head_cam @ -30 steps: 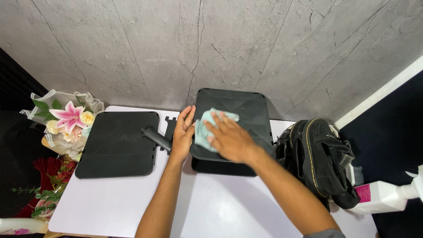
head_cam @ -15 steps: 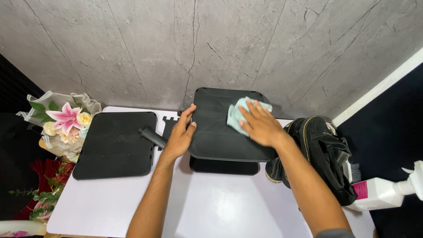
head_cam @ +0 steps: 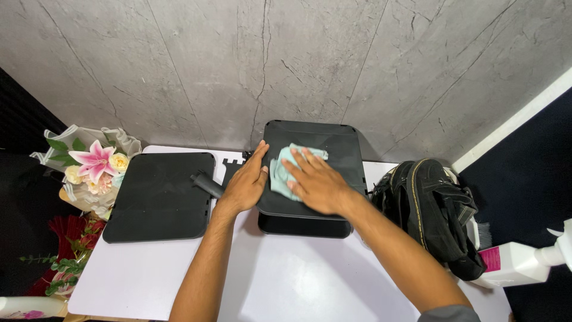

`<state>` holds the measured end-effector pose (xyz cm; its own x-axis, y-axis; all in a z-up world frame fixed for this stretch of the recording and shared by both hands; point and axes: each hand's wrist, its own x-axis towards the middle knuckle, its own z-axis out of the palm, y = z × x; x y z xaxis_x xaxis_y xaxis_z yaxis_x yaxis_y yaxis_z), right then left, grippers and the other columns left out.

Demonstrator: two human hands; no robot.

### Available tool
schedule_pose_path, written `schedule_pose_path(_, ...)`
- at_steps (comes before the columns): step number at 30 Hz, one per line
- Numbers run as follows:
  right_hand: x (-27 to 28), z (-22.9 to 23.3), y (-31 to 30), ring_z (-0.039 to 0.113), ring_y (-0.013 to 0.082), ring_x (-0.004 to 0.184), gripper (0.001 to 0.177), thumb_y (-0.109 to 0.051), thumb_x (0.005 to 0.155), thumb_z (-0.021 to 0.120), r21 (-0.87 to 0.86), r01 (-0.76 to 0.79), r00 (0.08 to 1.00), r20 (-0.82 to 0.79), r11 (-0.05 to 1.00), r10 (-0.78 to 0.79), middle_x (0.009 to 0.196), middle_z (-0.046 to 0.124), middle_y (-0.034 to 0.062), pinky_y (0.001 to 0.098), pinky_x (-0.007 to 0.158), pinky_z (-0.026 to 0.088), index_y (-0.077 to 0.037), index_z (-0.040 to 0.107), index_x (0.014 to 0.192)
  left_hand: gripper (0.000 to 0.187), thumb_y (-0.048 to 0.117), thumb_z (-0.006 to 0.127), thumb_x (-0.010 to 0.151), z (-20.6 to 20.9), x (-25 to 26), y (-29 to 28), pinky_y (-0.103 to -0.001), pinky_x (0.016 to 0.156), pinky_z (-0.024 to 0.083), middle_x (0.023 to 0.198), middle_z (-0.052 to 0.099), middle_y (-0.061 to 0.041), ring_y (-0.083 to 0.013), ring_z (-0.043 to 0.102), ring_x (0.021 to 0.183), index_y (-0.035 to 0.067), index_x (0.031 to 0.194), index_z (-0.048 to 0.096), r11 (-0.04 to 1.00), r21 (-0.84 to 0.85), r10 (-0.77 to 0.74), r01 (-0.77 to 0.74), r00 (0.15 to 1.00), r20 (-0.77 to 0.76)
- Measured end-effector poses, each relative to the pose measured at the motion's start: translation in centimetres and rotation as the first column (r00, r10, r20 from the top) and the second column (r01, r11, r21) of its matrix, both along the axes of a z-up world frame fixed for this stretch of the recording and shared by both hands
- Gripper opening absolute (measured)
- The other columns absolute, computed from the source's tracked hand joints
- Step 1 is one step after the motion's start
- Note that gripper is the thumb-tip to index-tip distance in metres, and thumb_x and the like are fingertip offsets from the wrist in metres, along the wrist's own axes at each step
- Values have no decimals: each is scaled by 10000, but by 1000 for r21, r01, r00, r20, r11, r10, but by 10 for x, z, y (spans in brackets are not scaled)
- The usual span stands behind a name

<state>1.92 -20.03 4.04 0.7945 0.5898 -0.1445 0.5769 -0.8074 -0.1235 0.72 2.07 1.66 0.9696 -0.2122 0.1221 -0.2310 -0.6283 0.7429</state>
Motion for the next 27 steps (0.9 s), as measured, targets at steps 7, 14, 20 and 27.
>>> schedule_pose_path(7, -50, 20, -41, -28, 268, 1561, 643, -531, 1029, 235, -58, 48, 991, -121, 997, -55, 1710, 3, 54, 439, 1235, 49, -275, 184, 1616, 564, 228, 373, 1038, 3, -3, -2, -468, 1213, 267, 1711, 181, -5, -276, 291, 1522, 150, 1582, 246, 999, 24, 26, -25, 997, -73)
schedule_pose_path(14, 18, 9, -83, -2, 261, 1565, 670, -581, 1003, 228, -86, 291, 955, -34, 953, -295, 1711, 15, 46, 419, 1230, 93, -280, 199, 1602, 560, 225, 359, 1045, 7, -3, -3, -466, 1225, 252, 1711, 168, -2, -282, 269, 1535, 153, 1588, 243, 1000, -10, 16, -17, 997, -80)
schedule_pose_path(20, 78, -13, -43, 62, 303, 1563, 644, -558, 1033, 256, -14, 197, 979, 61, 980, -196, 1700, 93, 97, 429, 1253, 98, -259, 243, 1603, 561, 224, 348, 1047, 7, -2, -2, -473, 1219, 229, 1716, 152, 14, -269, 271, 1531, 171, 1591, 219, 999, 0, 43, -43, 990, -131)
schedule_pose_path(27, 42, -11, 18, 70, 348, 1557, 636, -508, 1051, 299, 34, -53, 998, 49, 998, 51, 1694, 96, 152, 450, 1240, 130, -201, 259, 1606, 687, 170, 362, 1025, -4, 0, 1, -442, 1220, 256, 1695, 204, -18, -306, 286, 1523, 120, 1619, 21, 993, -113, 16, -21, 999, -46)
